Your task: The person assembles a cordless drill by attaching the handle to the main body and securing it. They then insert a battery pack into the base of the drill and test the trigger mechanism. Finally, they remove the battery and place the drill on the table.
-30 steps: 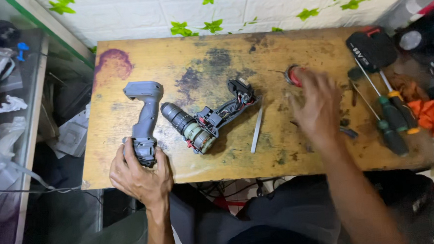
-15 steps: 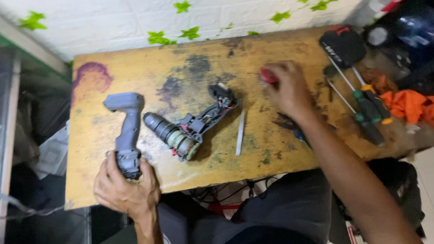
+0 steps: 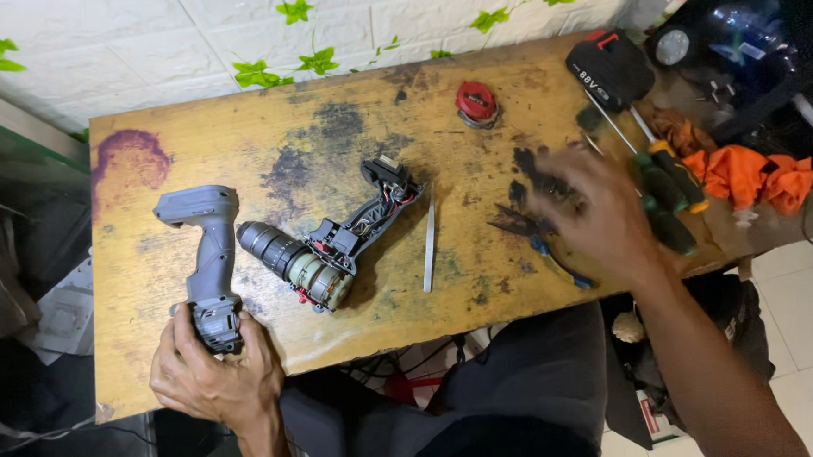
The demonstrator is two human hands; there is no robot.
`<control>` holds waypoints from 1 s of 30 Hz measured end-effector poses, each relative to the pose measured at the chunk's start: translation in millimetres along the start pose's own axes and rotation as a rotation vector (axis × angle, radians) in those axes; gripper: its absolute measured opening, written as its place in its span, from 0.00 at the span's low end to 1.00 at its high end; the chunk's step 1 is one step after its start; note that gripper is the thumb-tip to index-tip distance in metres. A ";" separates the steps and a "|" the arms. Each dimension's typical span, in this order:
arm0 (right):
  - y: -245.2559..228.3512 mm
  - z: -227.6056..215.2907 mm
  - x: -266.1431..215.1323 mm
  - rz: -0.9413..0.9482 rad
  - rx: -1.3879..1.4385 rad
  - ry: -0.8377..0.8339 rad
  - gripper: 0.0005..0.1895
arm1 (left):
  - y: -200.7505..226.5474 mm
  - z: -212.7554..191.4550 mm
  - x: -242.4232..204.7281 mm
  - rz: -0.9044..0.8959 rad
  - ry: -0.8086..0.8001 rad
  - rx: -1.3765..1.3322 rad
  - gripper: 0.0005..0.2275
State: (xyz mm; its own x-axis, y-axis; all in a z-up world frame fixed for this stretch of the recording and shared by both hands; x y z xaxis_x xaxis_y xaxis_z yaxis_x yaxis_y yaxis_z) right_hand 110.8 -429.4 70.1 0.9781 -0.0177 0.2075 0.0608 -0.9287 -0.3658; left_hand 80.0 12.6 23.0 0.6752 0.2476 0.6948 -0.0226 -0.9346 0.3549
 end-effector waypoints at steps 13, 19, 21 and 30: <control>42.4 32.0 -57.3 -0.176 -0.034 0.134 0.28 | -0.7 1.4 -5.2 0.067 -0.008 -0.019 0.22; 36.9 27.4 -48.1 -0.153 -0.097 0.170 0.32 | -0.2 0.8 -6.7 0.084 -0.010 -0.018 0.22; 16.0 15.7 -48.2 -0.266 -0.098 0.314 0.29 | -4.0 3.0 -9.3 0.091 -0.010 0.009 0.23; -100.3 54.6 -26.2 -0.524 0.048 0.299 0.21 | -1.6 10.3 -10.3 0.129 -0.047 0.113 0.26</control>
State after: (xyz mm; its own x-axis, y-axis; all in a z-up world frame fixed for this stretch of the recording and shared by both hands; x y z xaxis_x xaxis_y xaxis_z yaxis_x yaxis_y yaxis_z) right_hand 90.0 -315.6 51.8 0.7174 0.3278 0.6148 0.5353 -0.8242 -0.1851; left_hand 80.7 8.9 8.7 0.7058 0.1139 0.6992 -0.0301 -0.9813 0.1902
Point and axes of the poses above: each hand's wrist, its own x-axis towards the middle knuckle, its own z-axis out of the palm, y = z × x, the point moved 7 cm from there along x, towards the middle knuckle, and after that the axes turned 5 degrees about -x, right-handed, at the moved point
